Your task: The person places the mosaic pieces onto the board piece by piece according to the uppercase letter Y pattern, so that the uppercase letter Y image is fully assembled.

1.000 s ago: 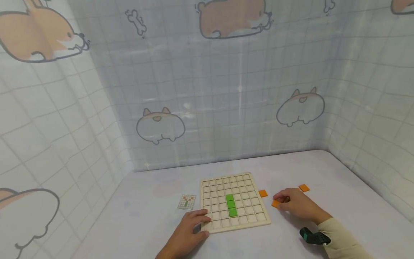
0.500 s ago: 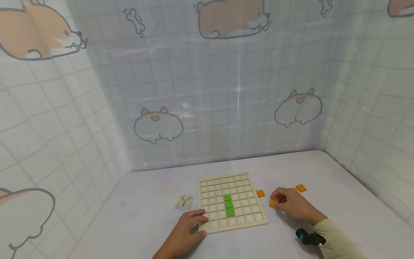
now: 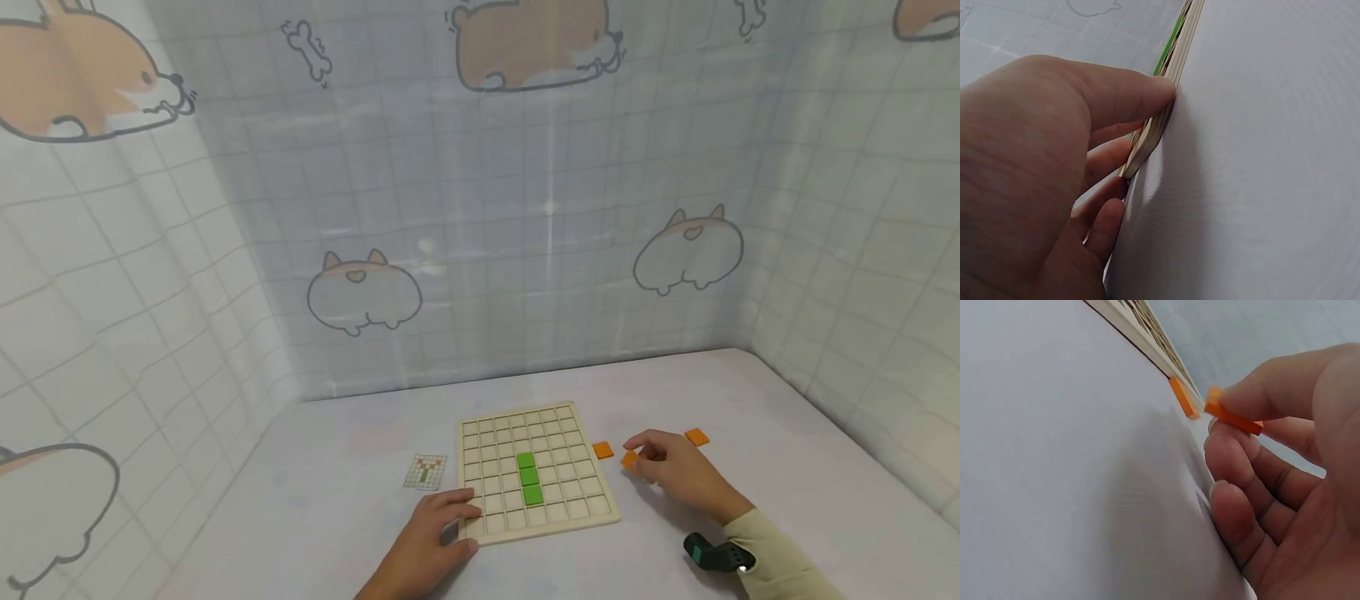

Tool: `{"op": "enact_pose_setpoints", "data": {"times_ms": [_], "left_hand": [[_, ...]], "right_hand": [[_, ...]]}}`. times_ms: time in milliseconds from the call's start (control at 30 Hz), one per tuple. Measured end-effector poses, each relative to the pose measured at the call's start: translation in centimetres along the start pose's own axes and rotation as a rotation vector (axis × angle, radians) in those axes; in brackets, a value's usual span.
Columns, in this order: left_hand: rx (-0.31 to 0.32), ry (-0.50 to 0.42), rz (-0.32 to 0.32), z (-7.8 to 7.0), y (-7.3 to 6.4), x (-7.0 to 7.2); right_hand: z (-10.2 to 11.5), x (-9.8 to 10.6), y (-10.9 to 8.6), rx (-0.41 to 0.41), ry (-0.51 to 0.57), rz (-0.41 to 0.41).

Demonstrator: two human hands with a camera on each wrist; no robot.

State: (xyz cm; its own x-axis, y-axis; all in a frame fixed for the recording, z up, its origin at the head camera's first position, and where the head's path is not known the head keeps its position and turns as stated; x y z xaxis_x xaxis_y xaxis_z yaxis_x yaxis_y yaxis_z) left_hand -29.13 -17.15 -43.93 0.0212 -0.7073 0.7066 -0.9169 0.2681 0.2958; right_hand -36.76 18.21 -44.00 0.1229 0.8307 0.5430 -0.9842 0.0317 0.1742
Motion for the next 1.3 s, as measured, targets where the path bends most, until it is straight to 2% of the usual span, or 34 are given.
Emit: {"op": "enact_pose_setpoints", "data": {"times_ms": [200,367,633,867,1000,1300], "left_hand": [[-0.018,0.004,-0.026,-0.3,-0.2,0.0],[-0.004,-0.002,-0.045,-0.2,-0.1,0.3],[0.009,-0.002,-0.042,-0.2,0.1,0.4],[-0.020,0.000,-0.055,-0.3,-0.2,-0.1],[-0.037,0.001,-0.054,-0.6,0.0,-0.2],[-0.011,0.016,-0.031,-0.6,-0.1,0.1]], "right_hand": [[0.6,-0.2,0.2,-0.008,0.108,0.018],[1.1,-1.0,0.7,-0.040,0.135,0.033],[2.1,-2.9,1.8,-0.101,0.198,0.023],[3.8,-4.2,2.7,-0.055,0.282,0.068],[4.1,-4.6,3.1,-0.059,0.317,0.068],[4.8,-6.8,4.1,-0.084,0.398,0.074]]}}
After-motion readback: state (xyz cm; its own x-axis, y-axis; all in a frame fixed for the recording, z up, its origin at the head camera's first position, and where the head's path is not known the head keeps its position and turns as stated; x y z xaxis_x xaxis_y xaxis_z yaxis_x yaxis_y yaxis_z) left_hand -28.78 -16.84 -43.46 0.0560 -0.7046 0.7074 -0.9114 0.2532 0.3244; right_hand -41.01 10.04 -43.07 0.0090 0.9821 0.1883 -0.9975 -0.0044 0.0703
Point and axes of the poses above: each hand's wrist, its own y-axis towards the middle knuckle, its own x-axis out of the back of the hand, z = x × y, the point moved 9 cm from there along y, towards the middle knuckle, and after that the axes turned 13 degrees about -z, right-handed, at the moved point
